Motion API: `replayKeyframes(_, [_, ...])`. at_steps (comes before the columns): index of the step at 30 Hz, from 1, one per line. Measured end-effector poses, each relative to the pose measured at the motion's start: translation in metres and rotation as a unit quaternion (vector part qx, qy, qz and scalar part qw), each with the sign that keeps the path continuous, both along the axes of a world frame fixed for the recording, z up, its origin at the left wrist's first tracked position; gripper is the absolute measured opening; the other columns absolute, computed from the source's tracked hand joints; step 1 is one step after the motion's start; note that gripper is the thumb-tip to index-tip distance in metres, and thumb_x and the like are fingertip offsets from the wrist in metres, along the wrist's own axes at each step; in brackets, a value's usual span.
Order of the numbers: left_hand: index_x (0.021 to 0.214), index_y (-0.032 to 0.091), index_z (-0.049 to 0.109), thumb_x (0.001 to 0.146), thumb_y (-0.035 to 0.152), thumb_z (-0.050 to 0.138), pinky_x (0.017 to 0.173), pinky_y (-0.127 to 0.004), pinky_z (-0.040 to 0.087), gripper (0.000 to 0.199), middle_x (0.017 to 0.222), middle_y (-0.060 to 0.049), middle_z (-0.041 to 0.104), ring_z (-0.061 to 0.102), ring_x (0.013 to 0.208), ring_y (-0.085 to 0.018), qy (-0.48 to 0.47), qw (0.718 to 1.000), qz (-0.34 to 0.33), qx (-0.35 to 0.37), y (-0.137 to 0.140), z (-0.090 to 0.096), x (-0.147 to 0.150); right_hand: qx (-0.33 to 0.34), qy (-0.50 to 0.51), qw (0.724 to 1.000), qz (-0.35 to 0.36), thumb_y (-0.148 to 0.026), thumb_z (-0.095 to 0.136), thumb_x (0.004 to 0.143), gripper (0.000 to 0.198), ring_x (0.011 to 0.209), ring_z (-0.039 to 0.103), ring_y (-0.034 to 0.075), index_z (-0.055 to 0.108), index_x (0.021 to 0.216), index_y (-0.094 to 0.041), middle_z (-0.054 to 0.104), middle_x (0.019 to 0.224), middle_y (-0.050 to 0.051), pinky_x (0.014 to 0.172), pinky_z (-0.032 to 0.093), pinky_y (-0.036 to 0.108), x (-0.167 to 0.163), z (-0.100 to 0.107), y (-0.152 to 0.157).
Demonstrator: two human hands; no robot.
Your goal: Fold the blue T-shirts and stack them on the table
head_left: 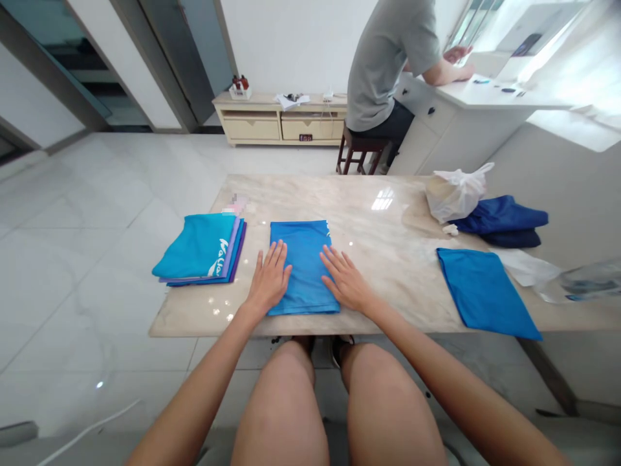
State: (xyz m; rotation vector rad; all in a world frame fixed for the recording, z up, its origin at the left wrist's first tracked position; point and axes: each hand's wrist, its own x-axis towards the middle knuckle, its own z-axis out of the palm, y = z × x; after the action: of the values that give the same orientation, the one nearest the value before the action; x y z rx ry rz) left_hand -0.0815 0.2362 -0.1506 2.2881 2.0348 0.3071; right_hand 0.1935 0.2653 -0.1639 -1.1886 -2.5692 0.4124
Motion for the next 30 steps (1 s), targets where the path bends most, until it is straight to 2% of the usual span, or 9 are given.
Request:
replayKeyframes(3, [0.178, 0.017, 0.040, 0.116, 0.037, 0.031, 0.143, -0.065, 0.018, 0.066, 0.184, -0.016, 0.038, 0.030, 0.175, -0.032, 0.013, 0.999, 0.013, -0.048, -0.034, -0.001, -0.011, -0.026, -0.019, 0.996, 0.083, -0.047, 0.045, 0.117, 0.065, 0.177, 0.023, 0.031, 0.044, 0.178, -0.023, 0.033, 0.187, 0.010, 0.144, 0.023, 0.059, 0.023, -0.003, -0.036])
replayKeyframes(6, [0.167, 0.016, 0.057, 0.113, 0.033, 0.041, 0.138, -0.064, 0.032, 0.059, 0.178, -0.020, 0.049, 0.044, 0.167, -0.037, 0.013, 0.998, 0.046, -0.050, -0.041, 0.007, -0.025, -0.037, 0.010, 0.996, 0.083, -0.044, 0.053, 0.114, 0.055, 0.171, 0.038, 0.035, 0.064, 0.163, -0.024, 0.046, 0.181, 0.013, 0.140, 0.032, 0.062, 0.037, -0.001, -0.046])
replayKeyframes(10, [0.144, 0.013, 0.070, 0.104, 0.026, 0.052, 0.123, -0.048, 0.053, 0.046, 0.149, -0.023, 0.073, 0.070, 0.140, -0.033, -0.105, 0.989, 0.100, -0.042, -0.020, 0.019, -0.035, -0.089, 0.142, 0.984, -0.063, -0.029, 0.053, 0.109, 0.038, 0.134, 0.075, 0.033, 0.079, 0.136, -0.022, 0.071, 0.151, 0.019, 0.119, 0.061, 0.054, 0.037, 0.005, -0.019])
replayKeyframes(13, [0.134, 0.015, 0.071, 0.100, 0.027, 0.059, 0.109, -0.038, 0.059, 0.038, 0.132, -0.019, 0.081, 0.078, 0.123, -0.028, -0.260, 0.939, 0.209, -0.088, 0.006, 0.024, -0.036, -0.181, 0.201, 0.938, -0.219, -0.018, 0.062, 0.099, 0.034, 0.107, 0.083, 0.027, 0.076, 0.130, -0.020, 0.079, 0.132, 0.016, 0.104, 0.067, 0.046, 0.021, 0.009, 0.015])
replayKeyframes(16, [0.120, 0.017, 0.071, 0.096, 0.032, 0.064, 0.084, -0.030, 0.059, 0.029, 0.114, -0.016, 0.084, 0.082, 0.101, -0.025, -0.341, 0.889, 0.266, -0.151, 0.031, 0.026, -0.038, -0.296, 0.260, 0.866, -0.309, -0.015, 0.076, 0.092, 0.037, 0.087, 0.083, 0.023, 0.070, 0.129, -0.015, 0.083, 0.112, 0.014, 0.087, 0.069, 0.039, -0.001, 0.015, 0.041])
replayKeyframes(19, [0.103, 0.017, 0.072, 0.097, 0.045, 0.066, 0.060, -0.026, 0.047, 0.029, 0.098, -0.012, 0.083, 0.080, 0.077, -0.021, -0.369, 0.867, 0.268, -0.201, 0.046, 0.030, -0.044, -0.405, 0.284, 0.801, -0.336, -0.021, 0.086, 0.090, 0.036, 0.071, 0.078, 0.020, 0.070, 0.121, -0.013, 0.082, 0.090, 0.010, 0.062, 0.061, 0.030, -0.017, 0.026, 0.055])
replayKeyframes(22, [0.089, 0.017, 0.071, 0.095, 0.055, 0.069, 0.052, -0.025, 0.033, 0.039, 0.086, -0.010, 0.079, 0.067, 0.061, -0.016, -0.412, 0.835, 0.267, -0.248, 0.053, 0.035, -0.049, -0.443, 0.231, 0.803, -0.327, -0.033, 0.091, 0.089, 0.024, 0.062, 0.070, 0.017, 0.075, 0.095, -0.016, 0.079, 0.081, 0.009, 0.051, 0.046, 0.026, -0.024, 0.036, 0.062])
replayKeyframes(24, [0.083, 0.017, 0.071, 0.091, 0.058, 0.074, 0.051, -0.026, 0.028, 0.042, 0.076, -0.008, 0.075, 0.056, 0.056, -0.014, -0.431, 0.821, 0.265, -0.264, 0.057, 0.036, -0.050, -0.447, 0.202, 0.807, -0.329, -0.039, 0.094, 0.088, 0.030, 0.057, 0.062, 0.016, 0.073, 0.079, -0.019, 0.074, 0.073, 0.007, 0.050, 0.040, 0.028, -0.026, 0.039, 0.066])
replayKeyframes(30, [0.064, 0.024, 0.058, 0.076, 0.060, 0.090, 0.054, -0.029, 0.021, 0.050, 0.051, 0.003, 0.044, 0.038, 0.051, -0.013, -0.405, 0.835, 0.262, -0.264, 0.066, 0.026, -0.045, -0.429, 0.178, 0.817, -0.341, -0.038, 0.099, 0.081, 0.039, 0.057, 0.054, 0.017, 0.067, 0.064, -0.023, 0.059, 0.055, 0.000, 0.054, 0.041, 0.031, -0.037, 0.039, 0.076])
